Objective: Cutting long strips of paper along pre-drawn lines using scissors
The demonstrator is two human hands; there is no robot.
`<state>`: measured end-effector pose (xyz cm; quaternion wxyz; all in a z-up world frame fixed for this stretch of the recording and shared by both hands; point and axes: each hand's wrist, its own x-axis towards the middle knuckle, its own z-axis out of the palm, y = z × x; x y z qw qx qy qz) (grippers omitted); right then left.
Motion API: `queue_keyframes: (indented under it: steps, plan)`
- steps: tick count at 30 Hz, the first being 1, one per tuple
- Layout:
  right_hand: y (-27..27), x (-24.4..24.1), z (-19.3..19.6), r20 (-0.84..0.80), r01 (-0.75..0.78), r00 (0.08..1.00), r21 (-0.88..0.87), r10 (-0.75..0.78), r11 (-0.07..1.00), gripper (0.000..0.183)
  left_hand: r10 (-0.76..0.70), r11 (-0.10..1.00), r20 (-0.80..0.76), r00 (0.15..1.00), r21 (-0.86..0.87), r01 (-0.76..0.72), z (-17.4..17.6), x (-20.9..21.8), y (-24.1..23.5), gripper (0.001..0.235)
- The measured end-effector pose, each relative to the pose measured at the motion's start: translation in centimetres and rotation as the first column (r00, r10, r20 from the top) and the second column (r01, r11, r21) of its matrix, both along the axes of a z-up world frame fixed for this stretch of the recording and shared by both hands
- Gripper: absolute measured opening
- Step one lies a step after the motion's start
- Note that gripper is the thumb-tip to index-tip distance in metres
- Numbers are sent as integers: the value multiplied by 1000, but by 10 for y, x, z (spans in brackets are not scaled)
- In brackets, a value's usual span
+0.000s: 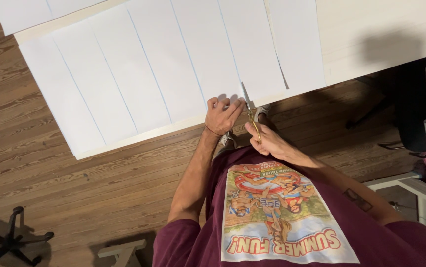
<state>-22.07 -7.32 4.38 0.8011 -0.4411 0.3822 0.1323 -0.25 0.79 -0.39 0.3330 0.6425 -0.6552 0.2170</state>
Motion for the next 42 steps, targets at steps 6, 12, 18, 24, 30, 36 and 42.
queue_keyframes:
  steps: [6, 12, 18, 24, 30, 36, 42]
  plan:
    - [-2, 3, -6, 28, 6, 1000, 17, -7, 1000, 50, 7, 1000, -21, 1000, -17, -7, -3, -1, 2, 20]
    - [-11, 19, 16, 52, 43, 998, 37, -45, 998, 52, -15, 1000, -13, 1000, -13, 15, -16, -1, 4, 23]
    - [-15, 28, 22, 60, 59, 996, 45, -62, 997, 54, -25, 1000, -24, 999, -12, 25, -18, -1, 5, 22]
    - [-26, 32, 29, 46, 48, 998, 42, -50, 998, 53, -31, 1000, -13, 999, 3, 31, -23, 0, 5, 20]
    - [-31, 47, 62, 31, 74, 997, 45, -75, 996, 51, -47, 999, -2, 999, 4, 47, -21, -2, 5, 21]
    - [-37, 62, 79, 57, 78, 995, 36, -80, 996, 53, -62, 998, 28, 998, 0, 62, -22, 0, 3, 26]
    - [-42, 63, 50, 64, 62, 996, 22, -64, 998, 52, -92, 996, 14, 996, 3, 91, -22, 2, 1, 29]
